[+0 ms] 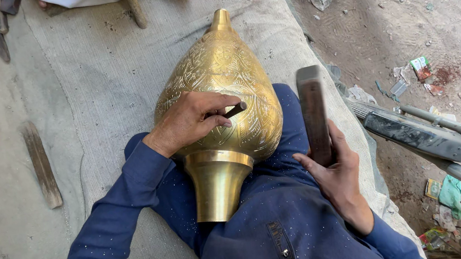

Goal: The person holds a chisel against a large brass vessel and repeatedly strikes it with a wooden mallet to carve a decorative pattern. The person adjusts the chisel position and rotates the vessel slightly to continue the engraving.

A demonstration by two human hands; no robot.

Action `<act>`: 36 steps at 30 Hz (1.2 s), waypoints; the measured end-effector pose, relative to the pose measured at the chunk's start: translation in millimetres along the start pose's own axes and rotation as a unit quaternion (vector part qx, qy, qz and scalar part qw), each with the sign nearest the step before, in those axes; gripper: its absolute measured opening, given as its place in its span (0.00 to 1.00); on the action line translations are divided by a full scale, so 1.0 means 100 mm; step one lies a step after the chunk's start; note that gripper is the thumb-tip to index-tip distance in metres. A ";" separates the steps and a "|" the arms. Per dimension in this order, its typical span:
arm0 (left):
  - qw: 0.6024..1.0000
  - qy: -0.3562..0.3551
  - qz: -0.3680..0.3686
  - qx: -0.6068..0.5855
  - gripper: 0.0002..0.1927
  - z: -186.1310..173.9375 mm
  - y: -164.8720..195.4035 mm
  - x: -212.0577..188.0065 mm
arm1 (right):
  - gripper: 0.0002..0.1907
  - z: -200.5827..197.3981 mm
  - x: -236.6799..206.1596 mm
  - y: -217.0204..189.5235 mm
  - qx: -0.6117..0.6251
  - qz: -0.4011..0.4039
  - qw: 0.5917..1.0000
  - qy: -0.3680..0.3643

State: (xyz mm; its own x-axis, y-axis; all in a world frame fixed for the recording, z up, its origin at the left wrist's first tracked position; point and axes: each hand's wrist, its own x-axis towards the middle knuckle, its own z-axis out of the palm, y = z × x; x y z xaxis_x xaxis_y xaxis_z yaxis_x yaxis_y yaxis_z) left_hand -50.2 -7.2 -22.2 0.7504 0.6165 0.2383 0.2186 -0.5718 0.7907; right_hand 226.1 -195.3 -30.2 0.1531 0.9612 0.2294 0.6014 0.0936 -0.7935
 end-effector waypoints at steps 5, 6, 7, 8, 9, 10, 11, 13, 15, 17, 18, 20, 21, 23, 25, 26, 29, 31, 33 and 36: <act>0.999 0.002 0.038 0.006 0.25 -0.01 -0.01 0.01 | 0.41 0.05 -0.03 0.06 -0.018 0.013 1.000 0.006; 1.000 0.000 0.029 0.005 0.25 -0.02 0.00 0.01 | 0.42 0.06 -0.03 0.06 -0.024 0.000 1.000 0.016; 1.000 -0.004 0.019 0.000 0.25 -0.01 0.02 0.00 | 0.42 0.07 -0.04 0.06 -0.031 -0.011 0.999 0.026; 1.000 -0.009 0.013 -0.002 0.25 -0.01 0.03 0.00 | 0.43 0.08 -0.05 0.05 -0.040 -0.022 0.998 0.036; 1.000 -0.012 0.007 -0.002 0.25 -0.03 0.03 0.00 | 0.43 0.08 -0.05 0.04 -0.046 -0.020 0.999 0.019; 1.000 -0.018 0.000 -0.003 0.25 -0.03 0.04 -0.01 | 0.43 0.07 -0.06 0.03 -0.051 -0.015 0.999 0.002; 1.000 -0.017 0.015 0.001 0.24 -0.03 0.05 -0.01 | 0.43 0.07 -0.07 0.01 -0.057 -0.009 0.998 -0.011; 0.999 -0.006 0.040 0.013 0.22 -0.04 0.05 -0.03 | 0.46 0.05 -0.06 0.00 -0.018 0.060 0.998 0.030; 1.000 -0.015 0.022 0.009 0.23 -0.03 0.04 -0.04 | 0.46 0.03 -0.05 0.00 -0.050 0.087 0.995 0.007; 1.000 -0.004 0.001 -0.005 0.24 -0.01 0.01 -0.05 | 0.41 0.00 0.00 0.03 -0.149 0.064 0.984 -0.074; 1.000 0.007 -0.011 -0.018 0.24 0.02 0.01 -0.05 | 0.42 -0.01 0.02 0.05 -0.142 0.070 0.985 -0.062; 0.999 0.033 -0.034 -0.016 0.24 0.03 -0.03 -0.05 | 0.42 0.01 0.08 0.11 -0.125 0.070 0.989 -0.045; 0.998 0.043 -0.046 -0.008 0.24 0.04 -0.03 -0.07 | 0.43 0.02 0.09 0.13 -0.141 0.087 0.984 -0.072; 0.998 0.056 -0.036 -0.008 0.23 0.08 -0.05 -0.07 | 0.45 0.03 0.11 0.16 -0.179 0.117 0.970 -0.118; 0.998 0.061 -0.008 -0.023 0.22 0.09 -0.04 -0.09 | 0.43 0.05 0.11 0.16 -0.080 0.024 0.996 -0.035; 0.998 0.065 -0.009 -0.024 0.22 0.08 -0.04 -0.09 | 0.43 0.05 0.11 0.15 -0.028 -0.024 0.999 0.008; 0.998 0.058 -0.014 -0.024 0.22 0.09 -0.02 -0.08 | 0.46 0.00 0.13 0.07 -0.009 -0.001 1.000 0.014; 0.999 0.050 -0.019 0.002 0.23 0.08 -0.01 -0.07 | 0.44 -0.07 0.16 0.01 -0.043 0.012 0.998 -0.037; 0.998 0.037 -0.039 0.011 0.24 0.07 0.01 -0.06 | 0.42 -0.08 0.17 -0.05 -0.010 0.052 0.998 -0.035; 0.998 0.022 -0.054 0.025 0.25 0.06 0.02 -0.04 | 0.40 -0.09 0.17 -0.09 0.024 0.095 0.995 -0.018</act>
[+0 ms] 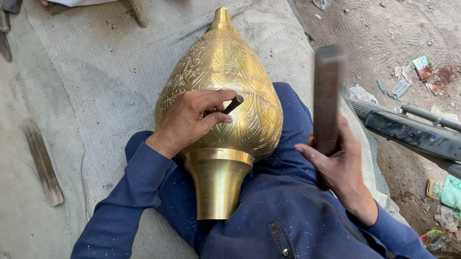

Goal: The person holds a chisel against a large brass vessel and repeatedly strikes it with a wooden mallet to carve a decorative pattern. The person adjusts the chisel position and rotates the vessel slightly to continue the engraving.

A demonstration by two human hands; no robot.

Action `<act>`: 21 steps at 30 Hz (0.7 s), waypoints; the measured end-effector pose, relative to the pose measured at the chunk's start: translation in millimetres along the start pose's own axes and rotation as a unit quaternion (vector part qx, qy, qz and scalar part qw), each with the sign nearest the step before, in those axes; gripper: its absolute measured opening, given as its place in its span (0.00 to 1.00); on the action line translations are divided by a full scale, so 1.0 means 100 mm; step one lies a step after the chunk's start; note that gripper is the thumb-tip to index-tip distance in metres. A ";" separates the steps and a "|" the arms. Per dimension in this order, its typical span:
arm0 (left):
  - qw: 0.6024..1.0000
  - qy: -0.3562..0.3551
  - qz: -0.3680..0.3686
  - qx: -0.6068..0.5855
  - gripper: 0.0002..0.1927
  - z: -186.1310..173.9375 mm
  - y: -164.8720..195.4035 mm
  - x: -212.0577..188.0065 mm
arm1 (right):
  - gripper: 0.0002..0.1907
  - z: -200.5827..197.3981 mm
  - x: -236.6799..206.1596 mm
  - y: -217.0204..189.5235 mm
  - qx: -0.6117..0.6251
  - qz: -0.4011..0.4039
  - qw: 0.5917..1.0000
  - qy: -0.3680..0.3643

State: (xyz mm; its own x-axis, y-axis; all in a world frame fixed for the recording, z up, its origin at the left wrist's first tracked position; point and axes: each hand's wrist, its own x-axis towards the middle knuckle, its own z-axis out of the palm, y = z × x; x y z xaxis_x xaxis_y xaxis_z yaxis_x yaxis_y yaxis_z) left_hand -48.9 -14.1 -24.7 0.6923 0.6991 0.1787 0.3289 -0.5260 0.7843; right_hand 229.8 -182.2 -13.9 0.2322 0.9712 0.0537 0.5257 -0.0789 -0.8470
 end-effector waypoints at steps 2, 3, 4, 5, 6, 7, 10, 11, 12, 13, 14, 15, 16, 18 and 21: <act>1.000 0.002 0.012 -0.009 0.26 0.00 0.01 0.00 | 0.43 0.00 -0.02 0.01 -0.133 -0.045 0.988 -0.058; 0.999 0.007 0.026 -0.022 0.26 0.00 0.02 0.01 | 0.42 0.01 -0.03 0.03 -0.094 -0.065 0.993 -0.033; 0.998 0.009 0.041 -0.037 0.26 0.00 0.02 0.01 | 0.42 0.03 -0.05 0.05 -0.055 -0.082 0.995 -0.006; 0.999 0.007 0.038 -0.026 0.25 -0.01 0.02 0.02 | 0.42 0.04 -0.05 0.08 -0.017 -0.101 0.995 0.021; 0.999 0.005 0.033 -0.018 0.25 -0.01 0.03 0.01 | 0.42 0.05 -0.07 0.11 -0.035 -0.106 0.994 0.016; 1.000 0.002 0.028 -0.011 0.25 -0.01 0.03 0.01 | 0.43 0.06 -0.08 0.14 -0.054 -0.109 0.992 0.011; 1.000 -0.007 0.017 -0.020 0.26 -0.01 0.03 0.00 | 0.43 0.12 -0.14 0.20 -0.063 -0.074 0.995 0.007; 0.999 -0.012 0.023 -0.022 0.25 -0.01 0.03 0.00 | 0.44 0.13 -0.16 0.21 -0.057 -0.053 0.997 0.011; 0.999 -0.013 0.027 -0.023 0.25 -0.01 0.03 0.00 | 0.46 0.15 -0.17 0.21 -0.038 -0.038 0.998 0.026; 0.999 -0.015 0.028 -0.026 0.24 -0.01 0.03 -0.01 | 0.48 0.16 -0.19 0.21 -0.018 -0.019 0.999 0.038; 0.999 -0.014 0.044 -0.020 0.24 -0.01 0.03 -0.02 | 0.50 0.16 -0.20 0.20 0.000 0.000 0.999 0.052; 0.998 -0.010 0.062 -0.012 0.24 -0.01 0.03 -0.01 | 0.48 0.16 -0.21 0.18 -0.055 -0.033 0.997 0.034; 0.997 -0.005 0.079 -0.004 0.24 -0.02 0.02 -0.01 | 0.46 0.15 -0.21 0.16 -0.109 -0.067 0.992 0.015; 0.996 -0.009 0.093 -0.006 0.23 -0.03 0.03 -0.03 | 0.45 0.13 -0.22 0.12 -0.116 -0.101 0.988 0.028; 0.997 -0.022 0.080 0.005 0.22 -0.05 0.03 -0.04 | 0.45 0.11 -0.21 0.07 -0.087 -0.084 0.992 0.038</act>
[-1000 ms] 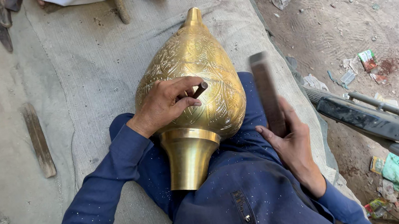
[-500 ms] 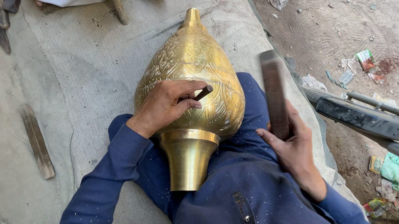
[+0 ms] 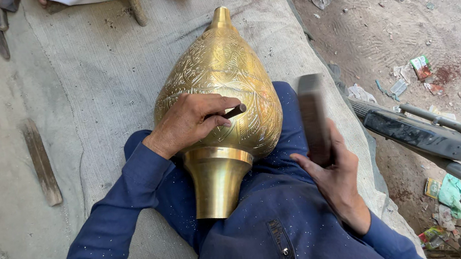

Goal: The person holds a chisel against a large brass vessel and repeatedly strikes it with a wooden mallet to carve a decorative pattern. The person adjusts the chisel position and rotates the vessel slightly to continue the engraving.

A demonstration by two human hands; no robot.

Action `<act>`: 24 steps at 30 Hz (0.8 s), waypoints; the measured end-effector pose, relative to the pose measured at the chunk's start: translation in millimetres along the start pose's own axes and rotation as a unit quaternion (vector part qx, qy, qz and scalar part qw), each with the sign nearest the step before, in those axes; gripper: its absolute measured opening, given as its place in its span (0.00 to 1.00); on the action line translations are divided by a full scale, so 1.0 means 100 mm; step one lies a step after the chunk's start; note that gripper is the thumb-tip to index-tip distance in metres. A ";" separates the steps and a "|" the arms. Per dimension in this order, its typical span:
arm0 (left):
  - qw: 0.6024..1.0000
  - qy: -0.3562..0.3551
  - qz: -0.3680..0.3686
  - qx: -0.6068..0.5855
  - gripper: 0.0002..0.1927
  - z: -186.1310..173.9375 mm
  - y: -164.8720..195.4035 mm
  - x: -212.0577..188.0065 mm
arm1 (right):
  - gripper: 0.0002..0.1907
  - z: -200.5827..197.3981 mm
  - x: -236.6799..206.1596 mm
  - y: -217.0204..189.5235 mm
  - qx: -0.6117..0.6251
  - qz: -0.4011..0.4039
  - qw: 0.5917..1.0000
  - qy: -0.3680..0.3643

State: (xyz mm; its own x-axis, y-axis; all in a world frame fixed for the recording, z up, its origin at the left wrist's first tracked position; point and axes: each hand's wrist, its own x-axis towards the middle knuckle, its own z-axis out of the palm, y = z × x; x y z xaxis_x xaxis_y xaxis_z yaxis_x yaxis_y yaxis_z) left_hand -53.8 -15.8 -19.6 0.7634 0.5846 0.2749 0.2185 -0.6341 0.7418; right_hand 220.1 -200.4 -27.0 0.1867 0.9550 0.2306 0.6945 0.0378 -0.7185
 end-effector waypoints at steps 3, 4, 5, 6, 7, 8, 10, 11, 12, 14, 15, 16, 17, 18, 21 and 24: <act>1.000 -0.002 0.003 -0.005 0.22 -0.01 0.02 0.00 | 0.44 -0.02 0.00 -0.01 -0.064 0.019 0.995 -0.068; 1.000 -0.001 0.011 -0.010 0.21 -0.02 0.02 0.01 | 0.44 -0.01 -0.01 -0.01 -0.007 -0.001 1.000 -0.024; 1.000 0.005 0.018 -0.005 0.21 -0.03 0.02 0.01 | 0.44 0.00 -0.02 0.00 0.052 -0.025 0.998 0.017; 1.000 0.008 0.022 -0.004 0.21 -0.03 0.03 0.01 | 0.43 0.00 -0.03 0.00 0.046 -0.026 0.999 -0.003; 1.000 0.011 0.029 -0.004 0.22 -0.02 0.03 0.01 | 0.42 0.01 -0.04 0.01 0.038 -0.026 0.999 -0.021; 1.000 0.006 0.016 -0.004 0.22 -0.03 0.03 0.01 | 0.42 0.02 -0.04 0.01 0.031 -0.030 0.998 -0.038; 1.000 -0.009 -0.012 -0.004 0.22 -0.02 0.03 0.00 | 0.44 0.04 -0.05 0.01 0.042 0.017 0.998 -0.034; 1.000 -0.003 0.006 -0.003 0.22 -0.02 0.02 0.01 | 0.46 0.04 -0.05 0.02 0.047 0.040 0.998 -0.029; 1.000 0.006 0.022 0.001 0.21 -0.03 0.01 0.00 | 0.45 0.04 -0.03 0.02 0.053 -0.010 0.998 -0.016; 0.999 0.018 0.033 -0.005 0.21 0.02 0.01 -0.03 | 0.44 0.03 0.00 0.03 0.061 -0.096 0.993 0.005; 0.999 0.026 0.030 -0.005 0.21 0.03 -0.01 -0.03 | 0.44 0.02 0.03 0.04 0.019 -0.054 0.998 -0.027; 0.999 0.034 0.027 -0.005 0.21 0.03 -0.02 -0.03 | 0.44 0.01 0.06 0.05 -0.022 -0.010 0.998 -0.059; 0.999 0.036 -0.018 -0.019 0.22 0.06 -0.02 -0.04 | 0.44 0.00 0.08 0.06 -0.065 0.039 0.993 -0.090; 0.997 0.041 -0.062 -0.030 0.23 0.09 -0.03 -0.04 | 0.45 0.00 0.11 0.07 -0.073 0.052 0.992 -0.094; 0.993 0.051 -0.102 -0.027 0.23 0.11 -0.06 -0.03 | 0.45 0.02 0.16 0.09 -0.078 0.064 0.990 -0.100; 0.996 0.073 -0.046 -0.036 0.23 0.12 -0.06 -0.04 | 0.45 0.03 0.18 0.07 -0.016 0.019 0.998 -0.051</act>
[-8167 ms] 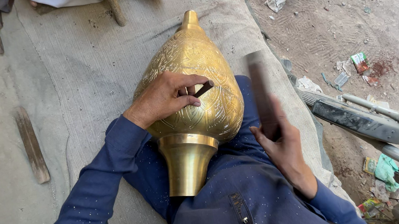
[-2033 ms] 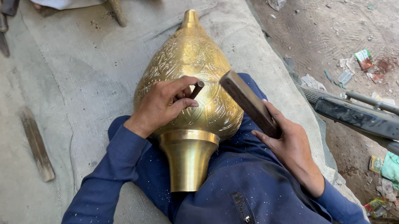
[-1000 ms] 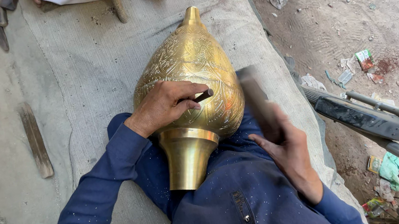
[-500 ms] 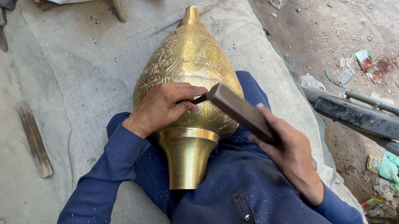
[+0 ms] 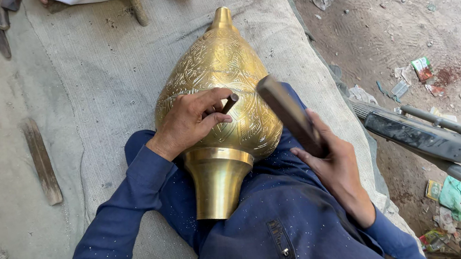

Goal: The person holds a chisel against a large brass vessel and repeatedly strikes it with a wooden mallet to carve a decorative pattern. The person adjusts the chisel position and rotates the vessel slightly to continue the engraving.

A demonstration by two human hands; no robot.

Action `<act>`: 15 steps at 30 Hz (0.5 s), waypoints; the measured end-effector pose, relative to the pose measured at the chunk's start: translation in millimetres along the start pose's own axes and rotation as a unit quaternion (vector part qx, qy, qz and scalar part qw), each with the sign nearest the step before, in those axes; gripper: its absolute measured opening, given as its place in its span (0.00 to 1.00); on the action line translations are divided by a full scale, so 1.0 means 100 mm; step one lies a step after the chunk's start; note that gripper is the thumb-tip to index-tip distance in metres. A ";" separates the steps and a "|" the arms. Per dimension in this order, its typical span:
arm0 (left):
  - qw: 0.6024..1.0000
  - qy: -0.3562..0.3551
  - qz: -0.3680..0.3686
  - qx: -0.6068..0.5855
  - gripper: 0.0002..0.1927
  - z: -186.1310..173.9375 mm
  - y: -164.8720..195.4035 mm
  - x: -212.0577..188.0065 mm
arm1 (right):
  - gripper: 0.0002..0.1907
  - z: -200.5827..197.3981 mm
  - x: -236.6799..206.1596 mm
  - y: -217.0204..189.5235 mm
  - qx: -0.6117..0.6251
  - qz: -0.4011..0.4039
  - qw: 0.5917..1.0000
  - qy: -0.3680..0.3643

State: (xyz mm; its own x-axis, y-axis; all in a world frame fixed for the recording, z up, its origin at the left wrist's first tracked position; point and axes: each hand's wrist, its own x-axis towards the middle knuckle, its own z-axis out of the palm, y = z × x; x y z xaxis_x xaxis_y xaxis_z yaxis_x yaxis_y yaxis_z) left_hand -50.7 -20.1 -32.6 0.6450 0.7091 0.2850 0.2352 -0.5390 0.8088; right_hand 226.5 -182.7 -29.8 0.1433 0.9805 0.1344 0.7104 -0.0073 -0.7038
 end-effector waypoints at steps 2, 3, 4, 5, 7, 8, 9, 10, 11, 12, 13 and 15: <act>1.000 0.003 0.004 -0.002 0.23 0.00 0.01 -0.01 | 0.45 -0.03 0.00 -0.02 0.092 -0.051 0.992 0.066; 1.000 -0.002 -0.016 0.005 0.23 0.00 0.02 -0.01 | 0.45 -0.06 0.00 -0.03 0.066 -0.058 0.995 0.045; 0.999 -0.005 -0.035 0.014 0.22 0.00 0.03 -0.01 | 0.46 -0.09 0.01 -0.03 0.041 -0.070 0.996 0.024; 1.000 -0.006 -0.023 0.015 0.22 0.00 0.03 0.00 | 0.46 -0.12 0.02 -0.04 0.018 -0.084 0.996 0.002; 1.000 -0.010 -0.003 0.017 0.22 -0.01 0.05 0.00 | 0.47 -0.15 0.03 -0.05 0.027 -0.061 0.998 0.003; 1.000 -0.010 0.004 0.012 0.22 -0.02 0.06 0.01 | 0.47 -0.15 0.03 -0.06 0.030 -0.048 0.998 0.005; 1.000 -0.009 0.010 0.008 0.22 -0.02 0.06 0.01 | 0.48 -0.15 0.03 -0.06 0.051 -0.015 0.998 0.022; 1.000 -0.008 0.013 0.002 0.23 -0.02 0.07 0.01 | 0.50 -0.14 0.03 -0.07 0.071 0.020 0.997 0.037; 1.000 -0.015 0.000 0.004 0.23 -0.02 0.08 0.01 | 0.52 -0.13 0.03 -0.08 0.091 0.056 0.993 0.053; 1.000 -0.023 -0.011 0.006 0.23 -0.02 0.08 0.01 | 0.50 -0.12 0.02 -0.09 0.054 0.014 0.998 0.028; 0.999 -0.031 -0.022 0.007 0.23 -0.01 0.08 0.01 | 0.47 -0.12 0.02 -0.09 0.018 -0.028 0.999 0.004; 0.999 -0.036 -0.008 0.000 0.23 -0.01 0.09 0.02 | 0.46 -0.10 0.00 -0.10 0.033 -0.036 0.999 0.005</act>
State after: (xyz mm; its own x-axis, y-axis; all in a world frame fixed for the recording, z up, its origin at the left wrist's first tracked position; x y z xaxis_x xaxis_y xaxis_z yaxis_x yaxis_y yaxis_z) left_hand -48.5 -22.8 -24.3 0.6917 0.6831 0.2344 0.2461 -0.5281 0.8127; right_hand 226.4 -185.0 -15.6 0.1011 0.9758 0.1938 0.6722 0.0766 -0.7364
